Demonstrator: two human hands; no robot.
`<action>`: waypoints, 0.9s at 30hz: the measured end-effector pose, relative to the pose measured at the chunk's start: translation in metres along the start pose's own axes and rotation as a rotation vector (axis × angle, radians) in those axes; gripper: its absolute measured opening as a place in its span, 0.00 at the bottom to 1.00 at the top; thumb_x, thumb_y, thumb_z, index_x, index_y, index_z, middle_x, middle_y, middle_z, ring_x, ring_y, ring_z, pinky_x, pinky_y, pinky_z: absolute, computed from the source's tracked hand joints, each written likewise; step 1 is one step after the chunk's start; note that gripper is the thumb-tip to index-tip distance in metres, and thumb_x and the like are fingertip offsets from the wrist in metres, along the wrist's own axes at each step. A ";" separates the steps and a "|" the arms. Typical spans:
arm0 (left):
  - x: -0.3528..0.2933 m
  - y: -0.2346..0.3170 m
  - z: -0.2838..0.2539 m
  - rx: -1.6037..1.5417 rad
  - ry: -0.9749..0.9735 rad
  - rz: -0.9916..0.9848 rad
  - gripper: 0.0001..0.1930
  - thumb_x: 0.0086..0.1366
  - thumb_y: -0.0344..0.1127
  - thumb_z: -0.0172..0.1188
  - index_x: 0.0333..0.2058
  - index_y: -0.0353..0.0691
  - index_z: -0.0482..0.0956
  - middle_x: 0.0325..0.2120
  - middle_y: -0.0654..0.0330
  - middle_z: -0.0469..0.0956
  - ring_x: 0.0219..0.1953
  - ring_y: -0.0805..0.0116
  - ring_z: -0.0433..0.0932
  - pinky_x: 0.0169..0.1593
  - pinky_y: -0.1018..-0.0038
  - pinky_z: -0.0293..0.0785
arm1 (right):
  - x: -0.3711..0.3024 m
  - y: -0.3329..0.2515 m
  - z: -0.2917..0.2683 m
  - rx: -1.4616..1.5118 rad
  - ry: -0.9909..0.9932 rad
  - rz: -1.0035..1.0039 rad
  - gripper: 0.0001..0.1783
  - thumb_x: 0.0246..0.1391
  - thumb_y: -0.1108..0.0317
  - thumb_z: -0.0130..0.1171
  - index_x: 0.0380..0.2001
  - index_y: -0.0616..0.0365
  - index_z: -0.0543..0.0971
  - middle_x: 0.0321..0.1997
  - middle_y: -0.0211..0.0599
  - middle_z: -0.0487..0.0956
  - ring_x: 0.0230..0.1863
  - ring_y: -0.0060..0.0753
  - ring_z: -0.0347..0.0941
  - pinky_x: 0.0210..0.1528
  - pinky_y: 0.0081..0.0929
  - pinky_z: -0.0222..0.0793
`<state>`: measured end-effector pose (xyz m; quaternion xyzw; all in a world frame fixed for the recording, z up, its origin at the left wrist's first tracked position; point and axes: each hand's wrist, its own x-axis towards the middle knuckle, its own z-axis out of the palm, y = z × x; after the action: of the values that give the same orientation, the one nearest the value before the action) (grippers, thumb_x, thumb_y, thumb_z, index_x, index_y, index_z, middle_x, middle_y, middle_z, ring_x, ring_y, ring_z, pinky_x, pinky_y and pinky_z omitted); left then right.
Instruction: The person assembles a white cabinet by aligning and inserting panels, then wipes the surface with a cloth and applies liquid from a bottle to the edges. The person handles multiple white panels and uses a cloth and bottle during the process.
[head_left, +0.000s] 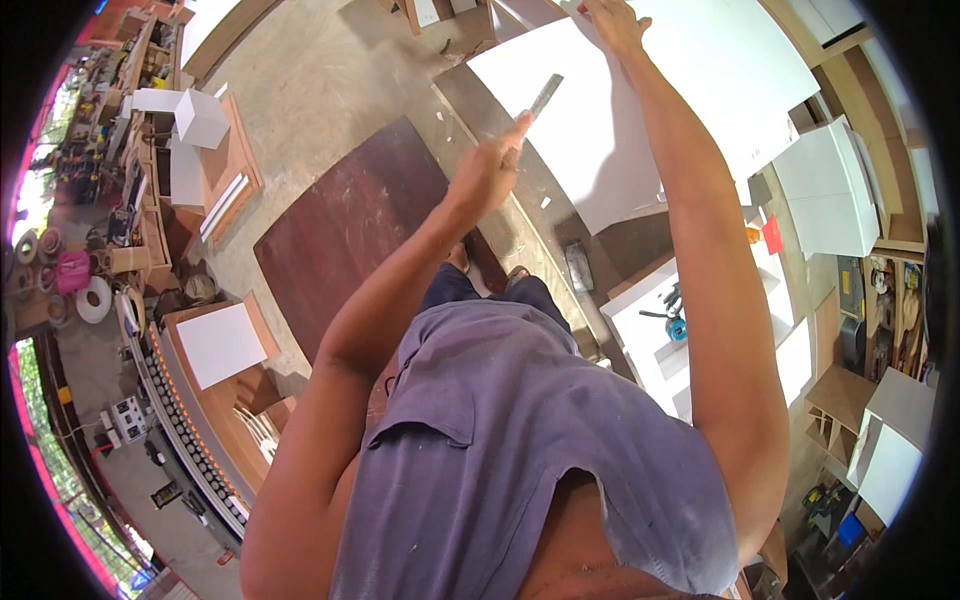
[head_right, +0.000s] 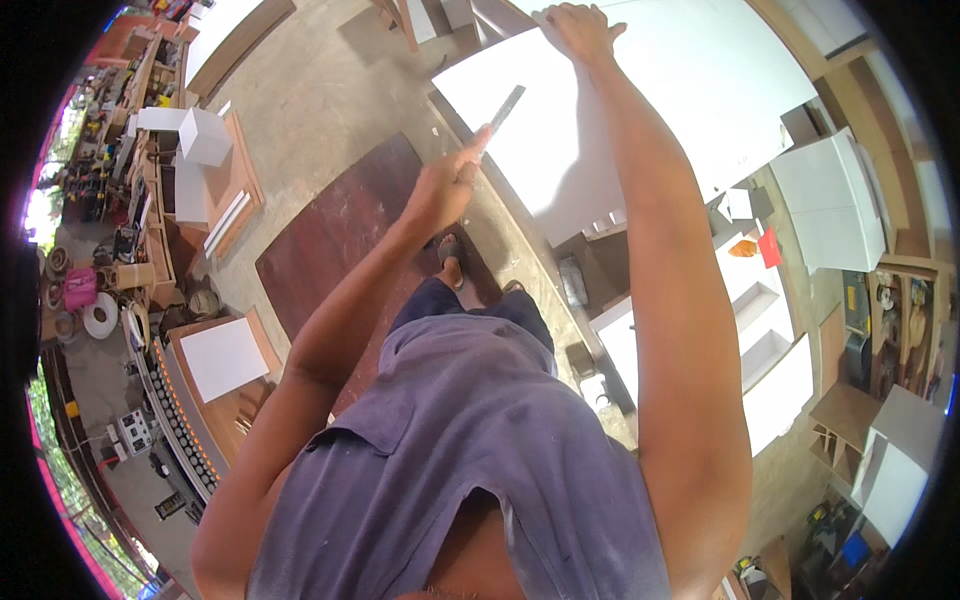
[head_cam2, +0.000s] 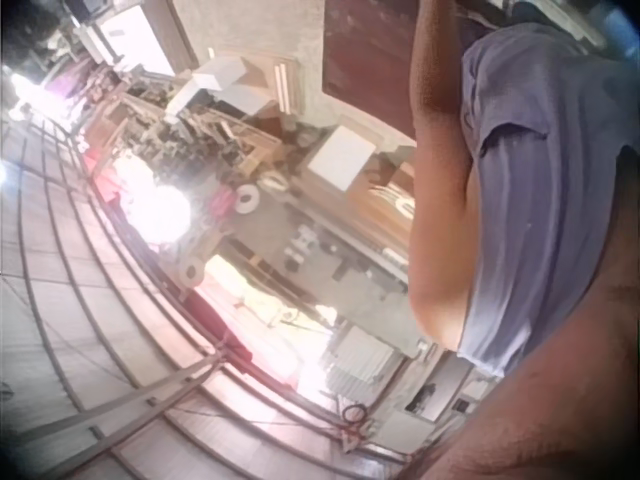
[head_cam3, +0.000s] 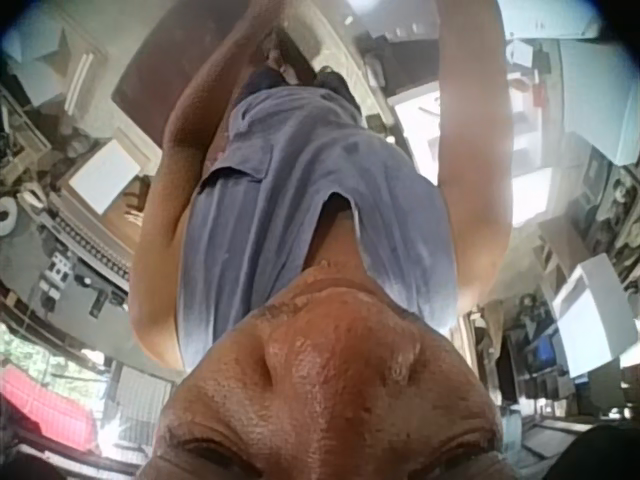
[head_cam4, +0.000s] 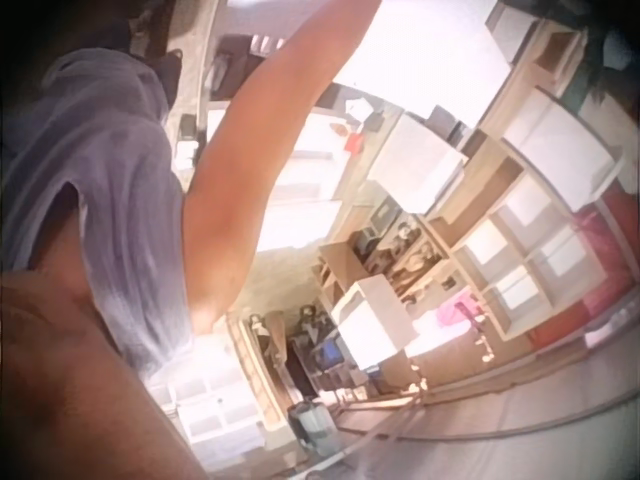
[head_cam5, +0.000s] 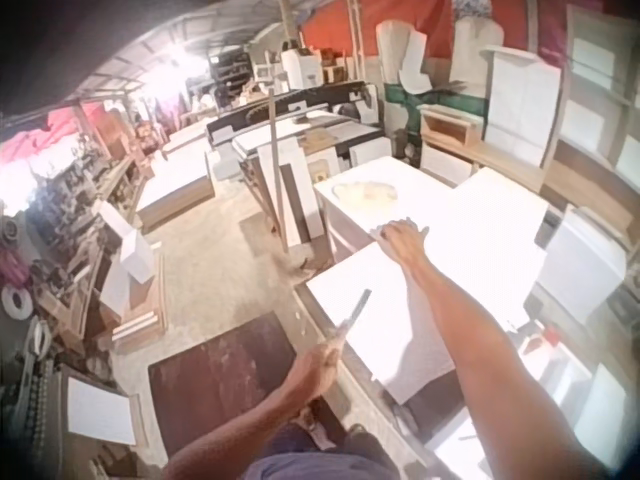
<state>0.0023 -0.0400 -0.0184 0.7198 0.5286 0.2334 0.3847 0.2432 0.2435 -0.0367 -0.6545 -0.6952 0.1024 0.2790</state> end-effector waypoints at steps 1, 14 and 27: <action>0.009 0.020 -0.008 -0.048 0.040 -0.040 0.40 0.59 0.20 0.49 0.71 0.58 0.59 0.21 0.45 0.72 0.24 0.58 0.75 0.33 0.61 0.77 | 0.001 0.008 -0.004 0.038 -0.013 0.018 0.24 0.56 0.45 0.50 0.46 0.46 0.82 0.63 0.37 0.75 0.72 0.53 0.55 0.70 0.79 0.26; -0.062 0.046 0.029 0.083 -0.188 0.040 0.27 0.71 0.26 0.45 0.68 0.51 0.64 0.57 0.45 0.74 0.59 0.51 0.74 0.59 0.67 0.71 | -0.020 -0.005 -0.025 -0.232 0.081 -0.128 0.15 0.60 0.53 0.52 0.41 0.44 0.83 0.55 0.33 0.79 0.63 0.49 0.66 0.60 0.84 0.46; -0.063 0.030 0.055 0.206 -0.213 -0.086 0.30 0.68 0.26 0.50 0.68 0.53 0.64 0.28 0.40 0.76 0.34 0.50 0.82 0.39 0.59 0.75 | -0.012 0.014 -0.001 -0.071 0.061 -0.112 0.23 0.60 0.47 0.44 0.37 0.47 0.84 0.55 0.41 0.79 0.60 0.55 0.68 0.67 0.75 0.34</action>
<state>0.0393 -0.1205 -0.0229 0.7529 0.5362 0.0839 0.3723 0.2552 0.2331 -0.0461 -0.6268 -0.7252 0.0418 0.2819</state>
